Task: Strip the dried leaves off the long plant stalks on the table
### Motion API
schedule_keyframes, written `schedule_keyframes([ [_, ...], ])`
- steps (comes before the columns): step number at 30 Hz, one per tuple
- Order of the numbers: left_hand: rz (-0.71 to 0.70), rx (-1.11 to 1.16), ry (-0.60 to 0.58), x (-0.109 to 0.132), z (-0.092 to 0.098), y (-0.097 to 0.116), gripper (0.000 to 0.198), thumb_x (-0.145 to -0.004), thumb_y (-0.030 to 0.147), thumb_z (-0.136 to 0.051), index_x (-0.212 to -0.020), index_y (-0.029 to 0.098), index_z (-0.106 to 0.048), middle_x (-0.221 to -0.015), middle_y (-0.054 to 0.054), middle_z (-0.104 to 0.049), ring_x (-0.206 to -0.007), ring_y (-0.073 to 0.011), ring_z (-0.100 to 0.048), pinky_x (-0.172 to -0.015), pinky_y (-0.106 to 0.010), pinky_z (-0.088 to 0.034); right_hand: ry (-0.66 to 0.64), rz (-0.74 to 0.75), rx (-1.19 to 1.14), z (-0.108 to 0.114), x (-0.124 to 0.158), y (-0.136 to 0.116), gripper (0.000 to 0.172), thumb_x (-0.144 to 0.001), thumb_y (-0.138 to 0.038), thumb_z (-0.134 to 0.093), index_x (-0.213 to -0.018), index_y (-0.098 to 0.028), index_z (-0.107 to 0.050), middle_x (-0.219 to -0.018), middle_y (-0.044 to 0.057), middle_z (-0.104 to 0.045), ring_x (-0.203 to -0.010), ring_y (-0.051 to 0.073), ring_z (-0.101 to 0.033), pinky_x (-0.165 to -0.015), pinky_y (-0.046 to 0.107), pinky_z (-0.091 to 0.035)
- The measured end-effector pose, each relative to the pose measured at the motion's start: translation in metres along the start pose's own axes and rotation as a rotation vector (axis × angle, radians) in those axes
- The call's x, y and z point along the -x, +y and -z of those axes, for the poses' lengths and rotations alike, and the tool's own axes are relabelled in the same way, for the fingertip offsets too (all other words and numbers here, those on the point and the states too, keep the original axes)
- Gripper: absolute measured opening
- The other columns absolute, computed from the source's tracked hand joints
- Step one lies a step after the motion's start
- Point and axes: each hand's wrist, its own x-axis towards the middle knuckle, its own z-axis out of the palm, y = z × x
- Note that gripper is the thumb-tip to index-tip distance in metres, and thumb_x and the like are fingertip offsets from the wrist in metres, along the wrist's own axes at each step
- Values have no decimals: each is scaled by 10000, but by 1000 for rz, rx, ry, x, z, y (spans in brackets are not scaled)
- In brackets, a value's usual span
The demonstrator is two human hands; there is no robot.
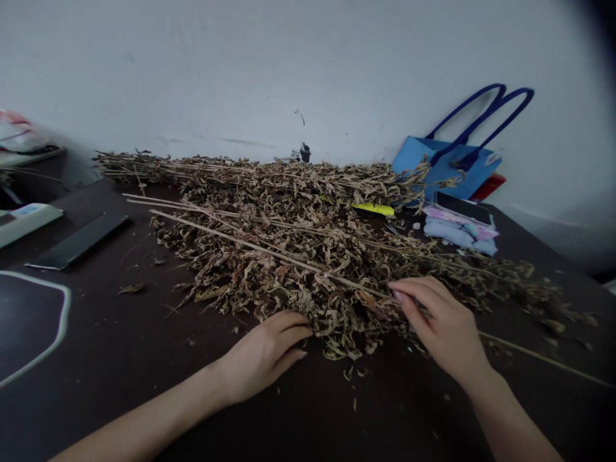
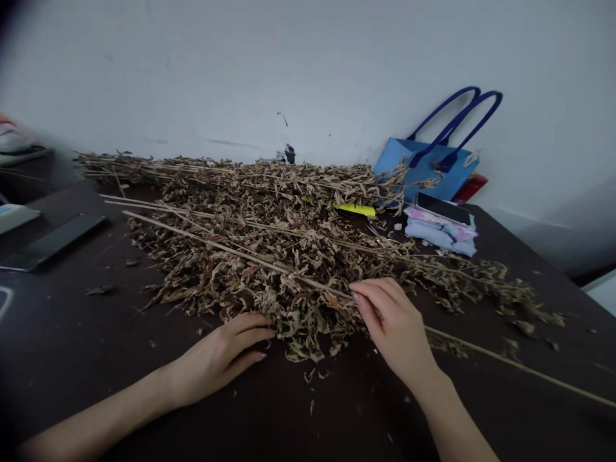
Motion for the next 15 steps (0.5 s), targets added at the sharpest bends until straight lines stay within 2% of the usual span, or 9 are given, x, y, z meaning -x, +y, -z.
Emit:
schedule_keyframes([
  [4,-1,-1,19,1,0,-1,278,-906,217,-435,-1146,192,-573,-1199,-107,-561,-1124,-211,-521,-949,-358,-454,-234,38,33,-7,-17,-8,177,-907,-240,-433,-1004,-199,-575,-967,66,-596,-924,202,-521,-818,363,-432],
  [7,-1,20,21,2,0,2,283,-909,213,-431,-1155,193,-571,-1184,-98,-573,-1097,-194,-541,-947,-336,-454,-322,36,87,-19,-21,-9,183,-908,-242,-427,-984,-188,-584,-921,68,-598,-899,210,-505,-803,380,-430],
  [11,-3,113,46,3,0,6,274,-909,201,-424,-1130,187,-585,-1121,-90,-606,-1025,-178,-578,-897,-305,-473,-274,41,129,-33,-14,-6,191,-905,-219,-418,-962,-180,-597,-845,65,-593,-835,202,-503,-751,370,-438],
  [15,116,261,134,3,2,10,231,-892,207,-458,-1057,177,-617,-978,-84,-646,-859,-166,-630,-776,-285,-503,-109,36,111,-32,-8,-7,177,-900,-225,-438,-963,-164,-592,-873,64,-589,-837,185,-519,-776,348,-439],
])
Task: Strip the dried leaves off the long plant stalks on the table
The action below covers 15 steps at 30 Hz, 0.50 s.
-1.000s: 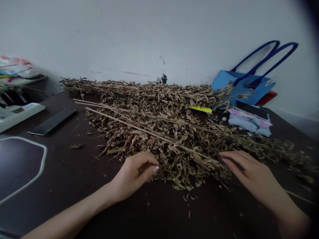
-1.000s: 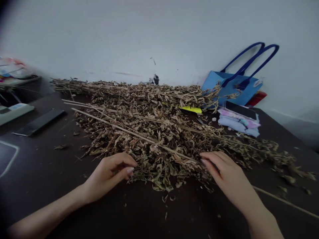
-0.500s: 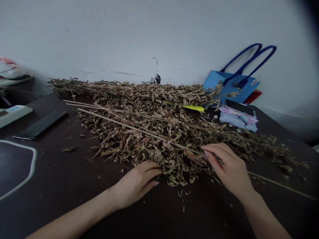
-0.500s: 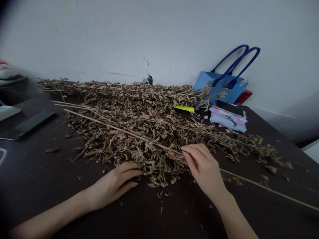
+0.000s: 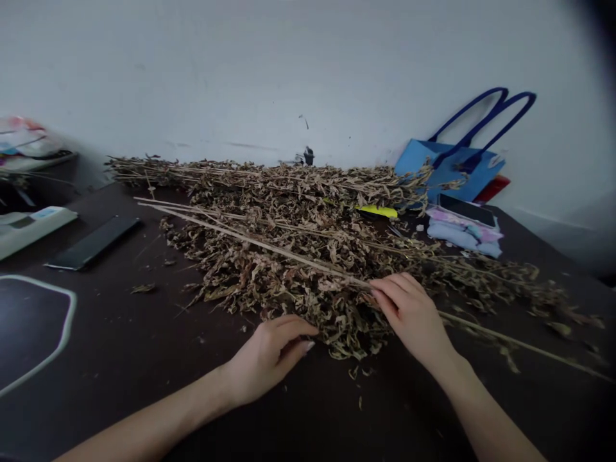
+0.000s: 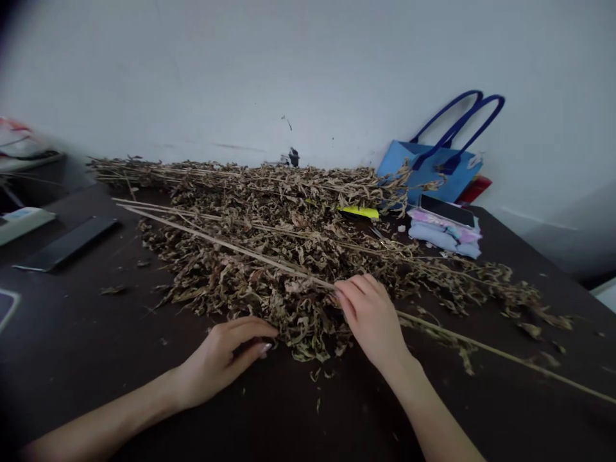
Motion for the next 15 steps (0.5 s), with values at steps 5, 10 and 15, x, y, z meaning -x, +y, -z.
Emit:
schedule_keyframes([
  [5,231,446,137,-4,5,0,203,-869,276,-521,-1013,150,-589,-814,-66,-656,-624,-122,-618,-514,-203,-484,91,-7,-6,11,5,-12,164,-886,-208,-477,-997,-180,-595,-916,43,-603,-802,144,-571,-735,272,-455],
  [10,297,789,345,-11,13,-3,211,-837,280,-588,-1004,151,-572,-829,-50,-663,-572,-78,-578,-500,-171,-466,115,80,53,9,12,-30,160,-861,-148,-511,-985,-177,-607,-914,46,-606,-834,152,-576,-786,280,-458],
  [15,344,1017,462,-14,14,-6,202,-805,310,-628,-735,123,-602,-625,-16,-622,-548,-87,-581,-492,-169,-464,39,127,4,6,13,-38,166,-869,-153,-496,-1000,-160,-597,-921,73,-593,-836,167,-562,-757,304,-474],
])
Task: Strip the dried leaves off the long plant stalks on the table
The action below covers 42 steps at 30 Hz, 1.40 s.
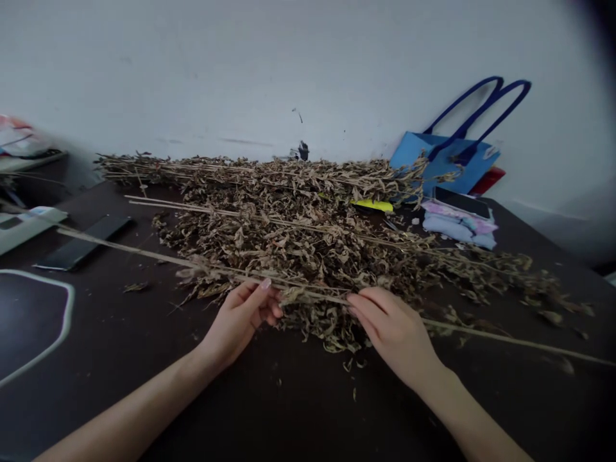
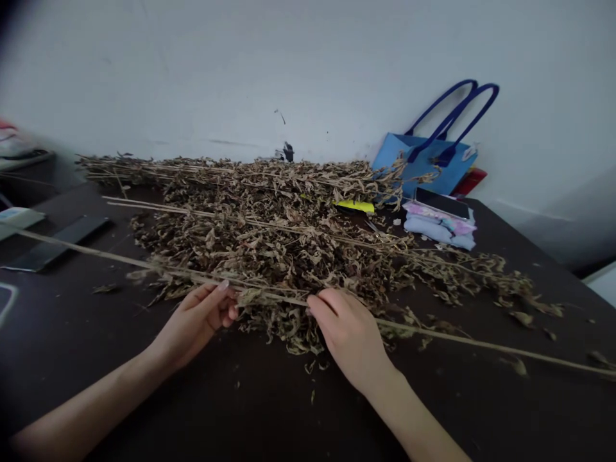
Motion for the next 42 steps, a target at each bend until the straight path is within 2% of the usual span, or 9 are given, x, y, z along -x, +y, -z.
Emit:
schedule_keyframes([
  [3,20,10,32,-1,0,-1,177,-776,281,-665,-740,116,-611,-635,-32,-641,-598,-121,-625,-538,-196,-501,-33,-20,-151,4,-2,1,170,-869,-222,-522,-1021,-166,-574,-938,74,-584,-870,171,-552,-768,311,-474],
  [9,18,44,31,-4,1,-6,179,-753,276,-691,-739,113,-619,-661,-33,-658,-642,-140,-659,-586,-209,-532,65,-163,-272,16,-21,-6,121,-874,-218,-502,-983,-180,-536,-947,74,-557,-910,178,-515,-771,315,-458],
  [14,16,42,13,-6,2,-11,168,-763,278,-681,-765,120,-625,-672,-25,-670,-643,-130,-662,-605,-209,-539,-195,-46,-301,5,-45,-18,118,-883,-227,-493,-968,-180,-561,-922,56,-570,-918,185,-482,-811,335,-424],
  [18,28,20,3,-4,1,-11,176,-782,284,-661,-765,113,-623,-672,-48,-685,-659,-139,-669,-621,-216,-535,-240,-56,-364,3,-61,-19,140,-894,-200,-463,-814,-182,-576,-818,31,-568,-837,159,-491,-763,298,-421],
  [26,25,9,-10,-4,-1,-11,211,-817,296,-619,-781,89,-640,-829,-116,-705,-707,-157,-672,-660,-259,-539,64,-240,-394,40,-84,5,144,-884,-250,-475,-827,-206,-600,-812,16,-602,-754,140,-548,-687,276,-425],
  [31,19,5,-7,-3,-3,-8,223,-833,288,-601,-779,77,-652,-802,-115,-704,-700,-150,-668,-663,-247,-539,163,-332,-322,67,-81,37,146,-844,-335,-549,-860,-219,-636,-771,5,-613,-671,124,-537,-594,252,-406],
  [35,8,6,-9,-4,-4,-6,210,-837,282,-597,-783,85,-648,-815,-105,-708,-708,-148,-670,-660,-237,-544,354,-462,-399,81,-75,59,199,-808,-385,-590,-856,-199,-644,-724,9,-595,-635,118,-520,-580,268,-398],
  [39,-13,15,-19,-8,-9,-1,210,-829,279,-606,-775,80,-646,-804,-111,-708,-701,-150,-672,-647,-233,-543,518,-546,-447,85,-61,57,179,-771,-371,-634,-840,-208,-654,-725,27,-594,-632,129,-519,-599,298,-398],
  [42,-29,30,-33,-13,-17,8,202,-825,265,-610,-757,78,-643,-784,-113,-707,-691,-154,-674,-650,-240,-545,536,-576,-431,86,-47,40,151,-778,-368,-624,-850,-238,-652,-747,24,-593,-644,149,-527,-609,316,-402],
])
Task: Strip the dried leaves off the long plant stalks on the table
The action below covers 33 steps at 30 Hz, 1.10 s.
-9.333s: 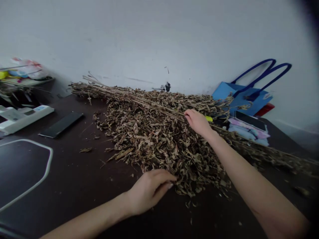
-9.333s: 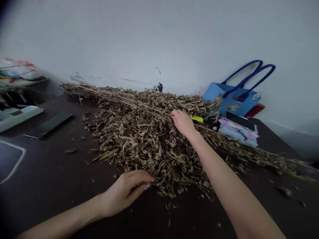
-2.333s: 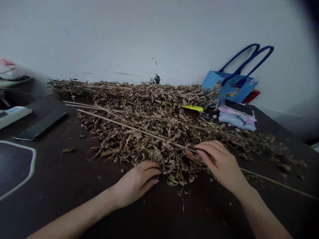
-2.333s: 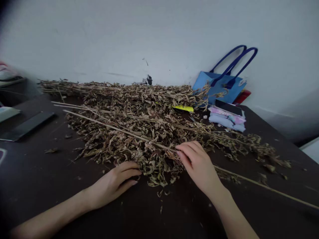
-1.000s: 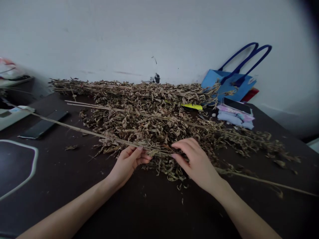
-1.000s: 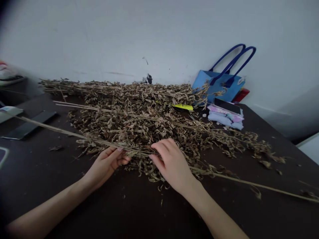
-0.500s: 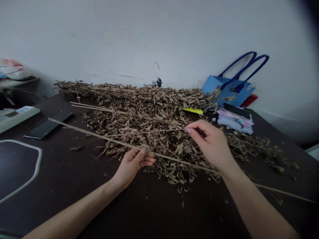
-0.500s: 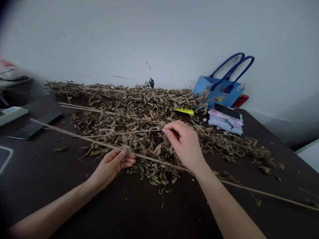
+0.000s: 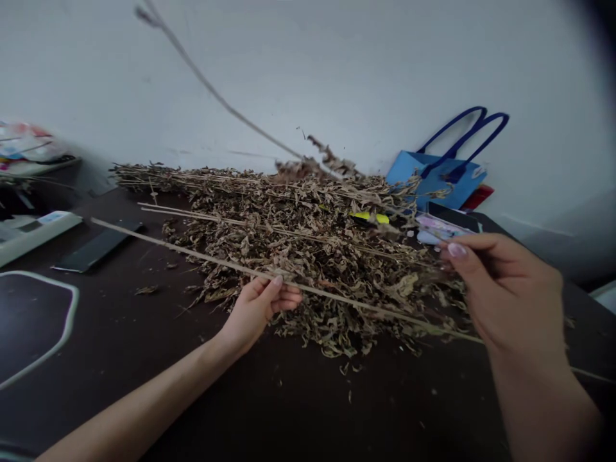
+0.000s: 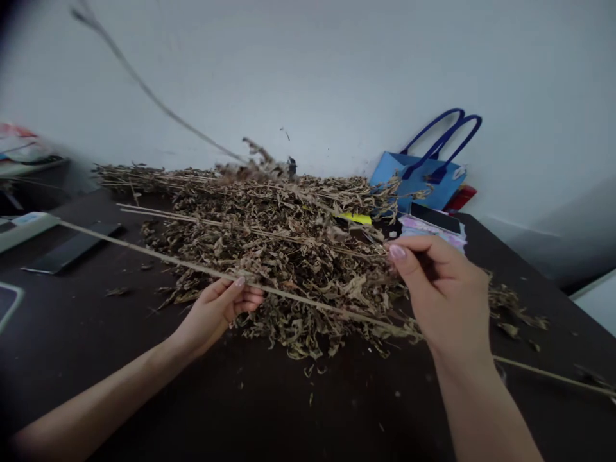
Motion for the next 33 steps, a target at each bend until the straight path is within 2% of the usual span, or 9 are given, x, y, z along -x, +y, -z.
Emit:
schedule_keyframes([
  [3,-24,1,-33,-13,-9,11,193,-845,233,-578,-759,73,-643,-779,-117,-705,-693,-154,-677,-666,-243,-547,-8,31,65,4,17,-10,118,-798,-349,-599,-847,-251,-642,-760,18,-589,-661,165,-529,-631,333,-404],
  [7,-75,2,-27,-46,-17,25,191,-870,176,-532,-725,84,-616,-754,-108,-700,-685,-143,-675,-682,-240,-547,-3,112,94,6,31,-16,86,-822,-305,-571,-844,-246,-630,-813,29,-601,-706,177,-540,-645,330,-408],
  [12,-68,33,19,-75,-13,32,195,-863,42,-473,-748,99,-618,-834,-96,-704,-861,-155,-667,-812,-247,-533,-132,126,97,1,44,0,88,-837,-294,-556,-844,-240,-624,-840,14,-605,-721,154,-556,-653,297,-434],
  [16,-24,-18,-22,-53,-4,29,188,-837,40,-506,-976,96,-618,-985,-108,-690,-941,-173,-649,-828,-271,-526,-346,153,113,-8,54,23,102,-857,-267,-527,-862,-227,-620,-861,27,-603,-792,160,-570,-691,282,-449],
  [19,-9,-96,-67,-28,2,25,309,-802,107,-604,-1111,101,-584,-1066,-125,-667,-875,-164,-664,-786,-253,-526,-454,133,105,-12,60,36,123,-873,-275,-500,-878,-221,-610,-843,33,-602,-761,154,-568,-670,274,-451],
  [25,72,-149,-167,-8,12,18,522,-732,89,-682,-1225,155,-525,-961,-110,-704,-891,-195,-662,-781,-281,-512,-532,100,140,-11,62,45,141,-872,-313,-499,-857,-219,-602,-816,30,-605,-716,148,-566,-642,265,-451],
  [27,106,-136,-230,-5,15,17,547,-711,76,-699,-1220,183,-531,-1022,-115,-691,-919,-209,-654,-788,-297,-509,-520,107,149,-10,62,46,148,-873,-321,-495,-865,-220,-603,-836,36,-610,-746,158,-572,-663,273,-456],
  [30,98,-69,-244,-2,14,14,472,-733,137,-695,-1181,202,-561,-1186,-124,-615,-976,-242,-634,-769,-310,-518,-522,117,158,-8,61,50,145,-872,-321,-498,-873,-221,-603,-843,38,-613,-756,164,-579,-662,276,-462],
  [33,59,-6,-152,0,11,11,302,-840,262,-588,-1122,156,-594,-1061,-128,-657,-868,-210,-660,-667,-269,-529,-572,123,165,-8,62,53,126,-870,-312,-505,-885,-227,-598,-857,32,-614,-768,159,-587,-671,272,-469],
])
